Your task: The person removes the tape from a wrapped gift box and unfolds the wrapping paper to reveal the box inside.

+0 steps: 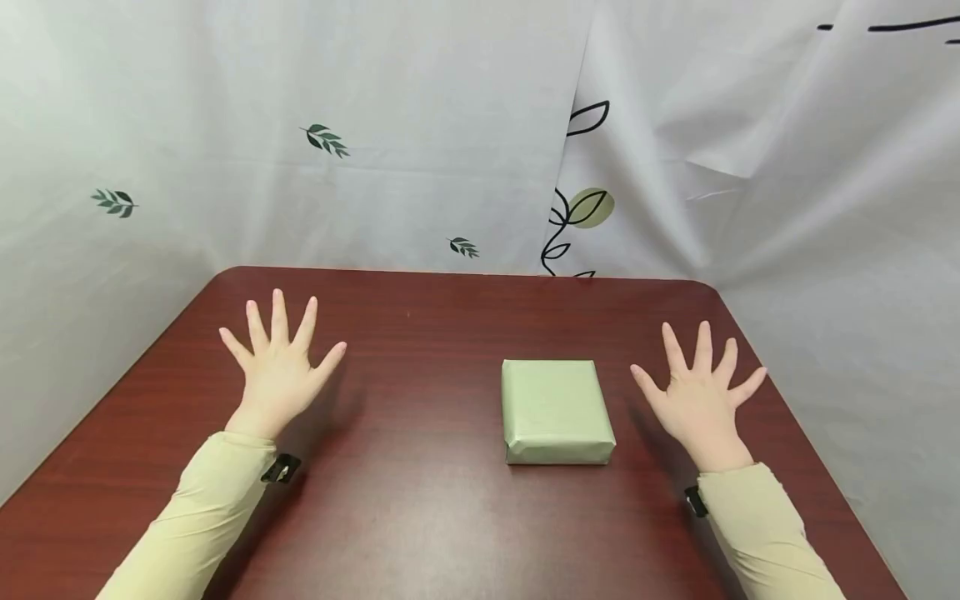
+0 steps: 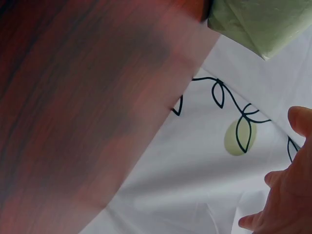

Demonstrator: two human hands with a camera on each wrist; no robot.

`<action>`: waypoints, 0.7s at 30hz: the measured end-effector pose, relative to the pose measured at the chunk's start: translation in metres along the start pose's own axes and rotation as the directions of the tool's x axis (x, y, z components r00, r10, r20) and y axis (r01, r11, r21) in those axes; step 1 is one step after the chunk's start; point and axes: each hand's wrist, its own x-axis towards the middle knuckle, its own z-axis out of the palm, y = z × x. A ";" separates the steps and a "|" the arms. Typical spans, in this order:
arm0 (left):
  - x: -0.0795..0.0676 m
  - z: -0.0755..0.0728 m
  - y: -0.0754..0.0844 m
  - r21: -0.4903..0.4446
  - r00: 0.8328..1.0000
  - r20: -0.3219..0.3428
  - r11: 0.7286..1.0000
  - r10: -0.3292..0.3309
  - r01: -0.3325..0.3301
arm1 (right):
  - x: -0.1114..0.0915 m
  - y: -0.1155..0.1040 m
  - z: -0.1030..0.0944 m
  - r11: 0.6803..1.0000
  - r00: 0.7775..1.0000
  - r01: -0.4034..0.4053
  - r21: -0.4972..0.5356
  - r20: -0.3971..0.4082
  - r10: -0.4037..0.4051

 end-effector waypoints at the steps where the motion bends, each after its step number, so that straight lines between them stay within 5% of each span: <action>1: 0.000 0.000 0.001 0.002 1.000 0.004 1.000 0.001 -0.001 | 0.000 0.000 0.000 1.000 1.000 0.001 0.000 -0.001 -0.001; 9: 0.002 0.005 0.019 -0.015 0.999 0.023 0.999 0.039 -0.039 | 0.000 -0.002 0.001 1.000 0.999 0.027 0.004 -0.029 -0.026; 21: 0.003 0.018 0.070 -0.056 0.985 0.024 0.984 0.172 -0.170 | -0.005 -0.018 0.002 0.991 0.988 0.130 0.030 -0.088 -0.127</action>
